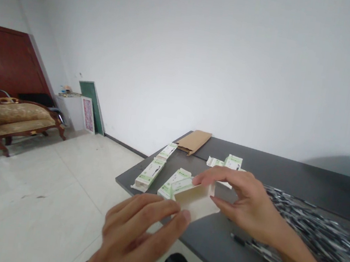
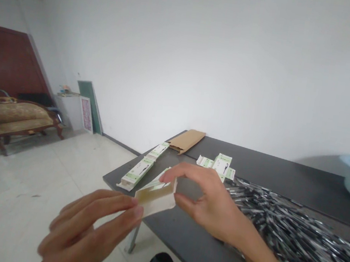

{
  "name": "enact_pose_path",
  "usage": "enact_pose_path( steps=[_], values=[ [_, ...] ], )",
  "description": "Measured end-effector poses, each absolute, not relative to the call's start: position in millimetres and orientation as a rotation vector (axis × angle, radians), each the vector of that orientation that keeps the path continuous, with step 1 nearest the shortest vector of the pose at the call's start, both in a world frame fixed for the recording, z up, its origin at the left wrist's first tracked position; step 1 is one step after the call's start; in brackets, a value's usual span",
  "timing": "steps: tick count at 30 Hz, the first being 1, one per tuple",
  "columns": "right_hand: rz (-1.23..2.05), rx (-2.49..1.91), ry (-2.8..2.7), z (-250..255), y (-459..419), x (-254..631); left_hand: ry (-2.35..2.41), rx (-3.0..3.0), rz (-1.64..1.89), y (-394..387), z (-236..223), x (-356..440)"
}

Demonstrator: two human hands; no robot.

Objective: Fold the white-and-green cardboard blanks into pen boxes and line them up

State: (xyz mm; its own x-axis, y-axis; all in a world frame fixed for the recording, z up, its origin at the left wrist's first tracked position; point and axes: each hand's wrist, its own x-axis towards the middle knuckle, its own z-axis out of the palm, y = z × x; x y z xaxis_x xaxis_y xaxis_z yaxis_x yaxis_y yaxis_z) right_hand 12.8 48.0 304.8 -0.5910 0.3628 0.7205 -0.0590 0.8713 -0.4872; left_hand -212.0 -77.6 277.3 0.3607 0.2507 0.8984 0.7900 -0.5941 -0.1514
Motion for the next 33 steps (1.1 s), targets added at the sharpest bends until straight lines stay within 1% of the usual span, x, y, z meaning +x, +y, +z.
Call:
enact_pose_path(
  steps=[2,6,13,18,21,25,27,29,33],
  values=[
    [0.501,-0.253,-2.138,301.6,47.6,12.3,-0.903,-2.042,-1.275,-74.2,273.8,-213.0],
    [0.519,-0.315,-2.068,294.6,47.9,9.1,-0.906,-2.065,-1.368,-70.5,270.3,-212.5],
    [0.311,-0.269,-2.054,295.5,52.0,6.7,-0.942,-2.031,-1.294,-72.2,268.6,-215.0],
    [0.262,-0.149,-2.060,296.1,54.2,4.8,-0.947,-1.995,-1.279,-67.1,275.7,-213.5],
    [0.215,-0.116,-2.041,296.0,52.6,2.6,-1.002,-1.968,-1.427,-61.1,277.1,-211.3],
    [0.154,-0.061,-2.010,294.6,49.9,1.0,-1.228,-1.904,-1.723,-53.1,273.5,-211.2],
    [0.132,-0.046,-2.004,293.3,49.2,0.6,-1.260,-1.928,-1.799,-50.6,272.1,-212.7],
    [0.123,-0.054,-1.996,292.4,49.0,0.2,-1.205,-1.966,-1.766,-49.5,271.8,-214.6],
    [0.131,-0.093,-1.978,292.9,48.5,-1.0,-1.088,-1.980,-1.542,-49.8,272.1,-216.6]
  ],
)
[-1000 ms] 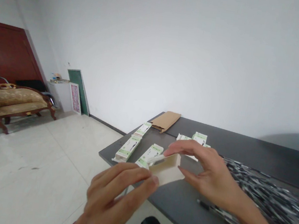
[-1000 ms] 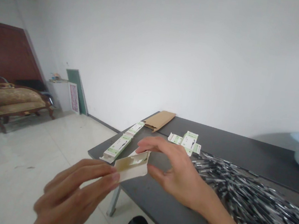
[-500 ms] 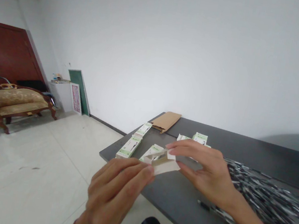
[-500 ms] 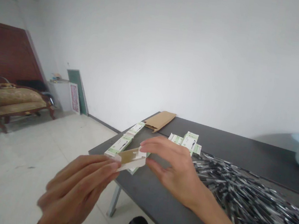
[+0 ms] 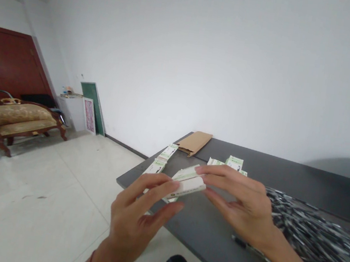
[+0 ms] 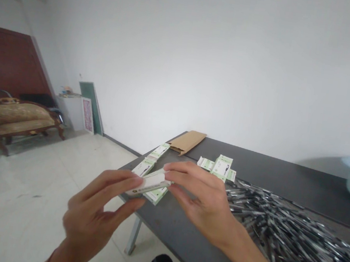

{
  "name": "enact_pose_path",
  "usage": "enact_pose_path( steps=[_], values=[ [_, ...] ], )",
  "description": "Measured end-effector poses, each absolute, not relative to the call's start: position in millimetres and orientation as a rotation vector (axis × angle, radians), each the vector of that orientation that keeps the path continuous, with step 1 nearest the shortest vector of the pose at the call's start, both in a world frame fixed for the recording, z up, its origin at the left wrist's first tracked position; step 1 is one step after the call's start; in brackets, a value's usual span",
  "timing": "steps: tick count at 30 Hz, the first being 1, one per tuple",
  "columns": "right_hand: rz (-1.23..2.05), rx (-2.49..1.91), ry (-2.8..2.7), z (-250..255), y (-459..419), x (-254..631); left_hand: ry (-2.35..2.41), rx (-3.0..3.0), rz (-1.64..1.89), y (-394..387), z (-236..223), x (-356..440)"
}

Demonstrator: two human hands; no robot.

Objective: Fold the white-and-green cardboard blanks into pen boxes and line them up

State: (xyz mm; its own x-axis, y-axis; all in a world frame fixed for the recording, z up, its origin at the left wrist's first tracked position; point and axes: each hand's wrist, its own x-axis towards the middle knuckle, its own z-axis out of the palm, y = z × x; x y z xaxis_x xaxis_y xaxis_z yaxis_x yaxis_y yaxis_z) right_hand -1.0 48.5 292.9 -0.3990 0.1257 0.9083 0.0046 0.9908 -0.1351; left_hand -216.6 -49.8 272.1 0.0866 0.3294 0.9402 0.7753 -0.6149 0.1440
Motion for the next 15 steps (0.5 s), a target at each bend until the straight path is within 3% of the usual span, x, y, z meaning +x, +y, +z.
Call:
enact_pose_path(
  steps=[15],
  values=[
    [0.119,-0.071,-1.990,290.1,47.6,-2.1,-0.918,-1.897,-1.246,-45.9,272.0,-221.0]
  ],
)
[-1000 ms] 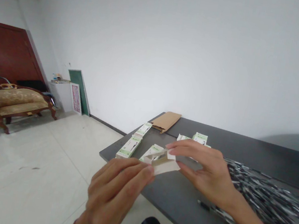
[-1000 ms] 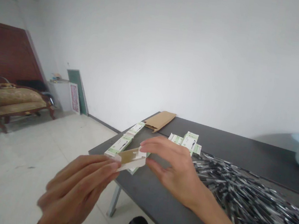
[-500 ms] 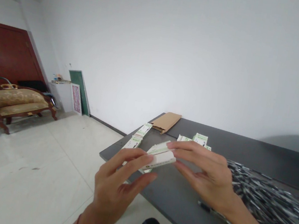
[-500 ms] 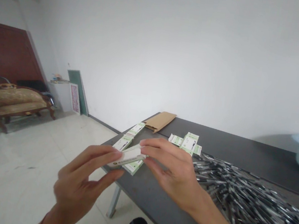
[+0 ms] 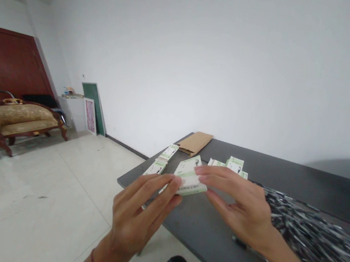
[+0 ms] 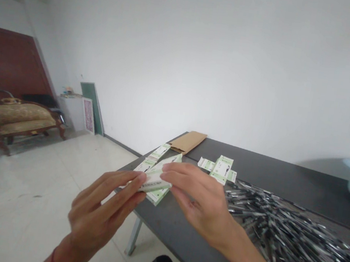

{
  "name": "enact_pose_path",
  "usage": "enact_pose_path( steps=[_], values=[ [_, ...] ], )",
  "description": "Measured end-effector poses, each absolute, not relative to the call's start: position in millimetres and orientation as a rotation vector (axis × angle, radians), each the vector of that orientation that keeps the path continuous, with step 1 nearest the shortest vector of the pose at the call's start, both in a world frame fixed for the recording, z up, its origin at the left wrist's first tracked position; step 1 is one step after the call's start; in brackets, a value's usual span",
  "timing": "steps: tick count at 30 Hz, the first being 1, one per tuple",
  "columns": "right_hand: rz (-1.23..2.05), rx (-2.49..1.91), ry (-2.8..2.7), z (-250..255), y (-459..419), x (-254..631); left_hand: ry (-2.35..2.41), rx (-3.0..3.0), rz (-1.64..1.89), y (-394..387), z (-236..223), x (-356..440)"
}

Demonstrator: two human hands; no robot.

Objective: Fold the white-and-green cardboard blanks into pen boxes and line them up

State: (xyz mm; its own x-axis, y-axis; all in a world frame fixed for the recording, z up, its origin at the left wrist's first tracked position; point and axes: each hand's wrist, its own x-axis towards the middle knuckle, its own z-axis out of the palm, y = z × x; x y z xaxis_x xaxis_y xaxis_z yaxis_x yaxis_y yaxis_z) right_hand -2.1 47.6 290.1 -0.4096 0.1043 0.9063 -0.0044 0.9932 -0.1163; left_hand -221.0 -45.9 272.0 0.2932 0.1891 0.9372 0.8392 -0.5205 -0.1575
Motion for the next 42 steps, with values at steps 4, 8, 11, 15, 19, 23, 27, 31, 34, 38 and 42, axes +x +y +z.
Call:
enact_pose_path(
  steps=[4,8,11,15,19,23,27,31,34,38,42],
  values=[
    [0.104,-0.067,-1.978,290.4,47.1,-3.3,-0.911,-1.890,-1.216,-44.6,267.9,-222.4],
    [0.112,-0.080,-1.958,289.6,47.4,-4.4,-0.915,-1.872,-1.230,-45.5,266.9,-220.5],
    [0.127,-0.061,-1.959,288.4,48.4,-4.6,-0.901,-1.900,-1.292,-46.1,268.8,-218.3],
    [0.110,-0.054,-1.958,287.5,49.4,-5.3,-0.911,-1.898,-1.332,-45.9,272.8,-216.5],
    [0.088,-0.050,-1.938,288.7,48.8,-6.5,-0.915,-1.884,-1.294,-44.7,275.6,-218.3],
    [0.059,-0.047,-1.930,288.6,49.0,-6.8,-0.888,-1.901,-1.282,-43.8,275.9,-221.1],
    [-0.003,-0.042,-1.941,286.5,50.3,-7.0,-0.931,-1.983,-1.315,-42.9,275.3,-222.1],
    [-0.003,-0.031,-1.927,286.2,50.8,-7.5,-1.003,-2.057,-1.386,-41.5,275.0,-222.2],
    [-0.007,-0.036,-1.925,286.2,51.1,-7.4,-1.114,-2.064,-1.518,-41.4,275.3,-221.8],
    [-0.001,-0.055,-1.939,283.7,51.3,-6.8,-1.160,-2.032,-1.610,-42.9,276.9,-220.1],
    [0.018,-0.075,-1.959,279.5,52.6,-5.8,-1.195,-2.047,-1.647,-45.0,281.1,-217.7]
  ],
)
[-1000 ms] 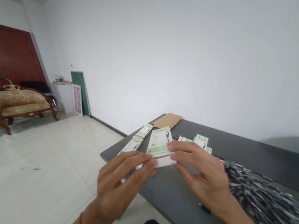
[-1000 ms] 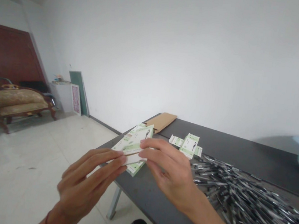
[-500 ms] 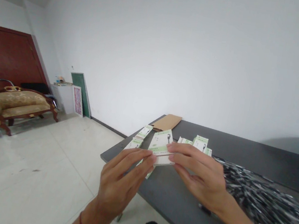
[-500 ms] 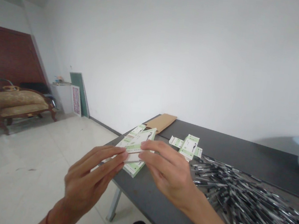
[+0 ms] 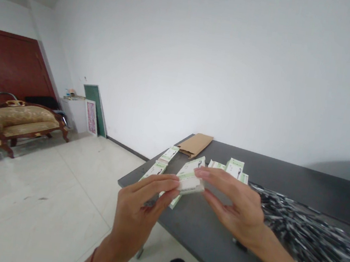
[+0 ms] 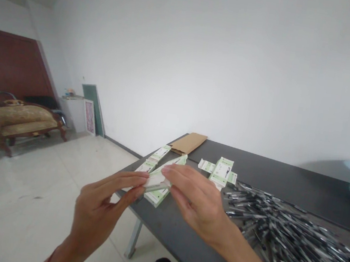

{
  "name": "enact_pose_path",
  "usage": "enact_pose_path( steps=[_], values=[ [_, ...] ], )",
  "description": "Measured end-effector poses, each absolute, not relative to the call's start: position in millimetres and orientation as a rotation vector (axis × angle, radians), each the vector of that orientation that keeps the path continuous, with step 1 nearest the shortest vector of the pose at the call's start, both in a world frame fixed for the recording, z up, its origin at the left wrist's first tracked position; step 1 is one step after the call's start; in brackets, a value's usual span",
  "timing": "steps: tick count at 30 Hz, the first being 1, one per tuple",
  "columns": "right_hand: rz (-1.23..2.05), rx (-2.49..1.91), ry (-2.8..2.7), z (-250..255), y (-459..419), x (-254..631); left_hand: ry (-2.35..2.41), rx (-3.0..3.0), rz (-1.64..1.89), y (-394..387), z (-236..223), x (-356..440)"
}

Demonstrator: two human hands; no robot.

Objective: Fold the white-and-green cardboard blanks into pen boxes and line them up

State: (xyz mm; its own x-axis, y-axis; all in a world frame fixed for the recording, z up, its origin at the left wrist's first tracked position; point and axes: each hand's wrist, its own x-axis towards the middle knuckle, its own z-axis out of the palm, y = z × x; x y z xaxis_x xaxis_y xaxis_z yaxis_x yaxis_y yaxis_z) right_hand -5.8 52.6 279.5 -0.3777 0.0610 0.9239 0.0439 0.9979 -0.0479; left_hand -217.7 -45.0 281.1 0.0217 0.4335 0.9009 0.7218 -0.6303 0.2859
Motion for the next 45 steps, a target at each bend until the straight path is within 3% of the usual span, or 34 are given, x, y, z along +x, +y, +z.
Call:
enact_pose_path(
  steps=[10,19,31,41,45],
  values=[
    [-0.013,0.013,-2.015,280.1,55.6,-3.2,-1.219,-2.150,-1.654,-47.4,287.8,-215.8],
    [-0.008,0.096,-1.942,283.3,54.8,-4.6,-1.109,-2.112,-1.429,-46.9,271.6,-220.1],
    [-0.129,0.063,-1.904,289.4,46.7,-5.9,-0.976,-1.872,-1.573,-42.2,266.3,-209.1],
    [-0.132,-0.074,-1.961,258.1,52.2,-6.0,-0.881,-1.894,-1.597,-41.0,261.9,-214.2],
    [-0.314,0.047,-2.012,271.9,44.1,-2.5,-0.871,-1.924,-1.634,-35.6,261.4,-220.2]
  ],
)
